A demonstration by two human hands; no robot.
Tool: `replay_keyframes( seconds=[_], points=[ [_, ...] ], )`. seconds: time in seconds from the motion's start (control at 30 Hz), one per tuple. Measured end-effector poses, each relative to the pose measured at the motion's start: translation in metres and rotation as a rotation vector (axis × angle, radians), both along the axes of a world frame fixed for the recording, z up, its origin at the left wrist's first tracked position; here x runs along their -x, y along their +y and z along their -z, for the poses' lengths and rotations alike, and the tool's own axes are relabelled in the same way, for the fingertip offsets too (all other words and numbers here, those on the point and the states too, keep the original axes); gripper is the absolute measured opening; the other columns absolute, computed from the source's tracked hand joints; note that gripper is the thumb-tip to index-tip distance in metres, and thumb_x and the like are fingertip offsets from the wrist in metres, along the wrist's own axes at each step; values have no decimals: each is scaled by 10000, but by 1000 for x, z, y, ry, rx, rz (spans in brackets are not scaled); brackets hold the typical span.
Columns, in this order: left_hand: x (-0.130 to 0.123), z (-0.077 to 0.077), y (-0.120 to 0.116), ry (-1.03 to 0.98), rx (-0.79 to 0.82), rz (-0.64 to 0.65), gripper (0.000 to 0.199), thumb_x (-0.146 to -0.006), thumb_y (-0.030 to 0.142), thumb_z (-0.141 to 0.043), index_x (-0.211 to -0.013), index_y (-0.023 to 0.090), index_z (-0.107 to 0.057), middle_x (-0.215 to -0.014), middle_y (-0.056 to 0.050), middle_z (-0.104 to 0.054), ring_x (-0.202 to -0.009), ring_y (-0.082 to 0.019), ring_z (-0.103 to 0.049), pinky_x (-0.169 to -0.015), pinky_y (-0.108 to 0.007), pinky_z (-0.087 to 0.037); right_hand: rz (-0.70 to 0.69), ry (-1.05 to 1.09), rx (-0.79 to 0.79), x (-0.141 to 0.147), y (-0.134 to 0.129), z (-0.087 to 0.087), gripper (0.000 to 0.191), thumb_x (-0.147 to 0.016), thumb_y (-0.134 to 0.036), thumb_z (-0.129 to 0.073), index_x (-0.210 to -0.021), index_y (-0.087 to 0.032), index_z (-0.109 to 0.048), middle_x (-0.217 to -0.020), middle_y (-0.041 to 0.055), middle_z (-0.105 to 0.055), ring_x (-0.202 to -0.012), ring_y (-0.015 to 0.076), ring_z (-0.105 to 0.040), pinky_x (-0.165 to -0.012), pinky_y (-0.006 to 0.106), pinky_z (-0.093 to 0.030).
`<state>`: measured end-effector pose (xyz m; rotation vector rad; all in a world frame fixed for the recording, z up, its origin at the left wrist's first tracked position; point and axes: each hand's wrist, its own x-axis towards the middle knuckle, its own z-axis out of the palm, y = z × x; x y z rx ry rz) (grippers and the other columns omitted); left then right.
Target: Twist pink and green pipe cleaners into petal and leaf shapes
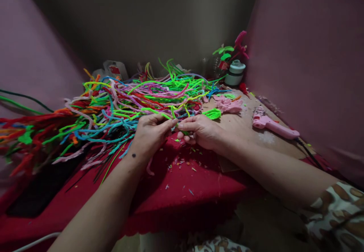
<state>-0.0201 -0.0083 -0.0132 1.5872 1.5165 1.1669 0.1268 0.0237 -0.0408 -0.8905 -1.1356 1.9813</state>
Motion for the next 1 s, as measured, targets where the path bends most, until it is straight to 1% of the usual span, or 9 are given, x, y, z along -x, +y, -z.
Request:
replay_keyframes(
  seconds=[0.1, 0.17, 0.3, 0.43, 0.63, 0.73, 0.8, 0.9, 1.0],
  points=[
    [2, 2, 1, 139, -54, -19, 298, -707, 336, -626, -478, 156, -564, -401, 38, -434, -390, -68, -346, -396, -209, -238, 15, -37, -31, 1, 1, 2, 73, -729, -152, -604, -666, -117, -594, -544, 24, -626, -379, 56, -488, -322, 153, -272],
    [4, 3, 1, 259, -180, 12, 233, -716, 323, -621, -549, 161, -621, -462, 25, -499, -438, -82, -408, -437, -205, -295, 22, -52, -43, 1, 1, 2, 91, -738, -157, -601, -655, -120, -593, -537, 23, -622, -375, 55, -485, -317, 155, -264],
    [11, 4, 1, 475, -489, 199, 152, -779, 225, -539, -793, 170, -680, -758, -44, -635, -688, -132, -565, -649, -223, -420, 57, -62, -36, -1, 1, -2, 110, -741, -144, -600, -634, -125, -581, -494, 9, -596, -361, 49, -461, -320, 154, -264],
    [19, 7, 4, 744, -703, 233, 260, -833, 167, -447, -963, 215, -667, -929, -71, -611, -819, -157, -555, -692, -255, -426, 62, -77, -58, -2, 1, -6, 134, -711, -108, -583, -581, -127, -558, -459, -4, -570, -336, 47, -424, -316, 162, -250],
    [17, 0, -2, 1085, -863, 219, 252, -862, 180, -415, -867, 192, -667, -937, -89, -619, -822, -201, -510, -708, -324, -413, -22, -161, -281, -4, 3, -7, 136, -682, -157, -585, -553, -128, -557, -455, -14, -547, -333, 47, -370, -341, 193, -220],
    [12, -5, -6, 1090, -741, 238, 201, -814, 192, -461, -786, 164, -657, -790, -94, -634, -766, -218, -515, -712, -351, -404, 8, -350, -529, -4, 3, -7, 182, -704, -164, -572, -527, -137, -542, -445, -24, -508, -382, 54, -369, -404, 208, -256],
    [11, -5, -7, 948, -572, 211, 145, -757, 205, -510, -732, 167, -647, -704, -72, -620, -701, -201, -518, -675, -331, -398, 59, -489, -779, -4, 1, -6, 181, -718, -140, -554, -537, -142, -548, -471, -25, -492, -445, 67, -396, -468, 217, -286],
    [12, -5, -4, 444, -162, 146, 91, -669, 236, -584, -611, 170, -611, -544, -8, -545, -524, -130, -459, -529, -255, -354, 131, -645, -1181, -5, -7, -3, 152, -746, -120, -510, -614, -154, -578, -559, -1, -523, -544, 99, -443, -558, 241, -317],
    [14, -4, 1, -204, 351, 242, 197, -571, 242, -627, -448, 159, -496, -399, 35, -380, -380, -69, -315, -409, -219, -250, 161, -688, -1441, -7, -17, -1, 174, -798, -152, -460, -673, -166, -580, -660, 46, -576, -632, 138, -486, -620, 272, -346]
  ],
)
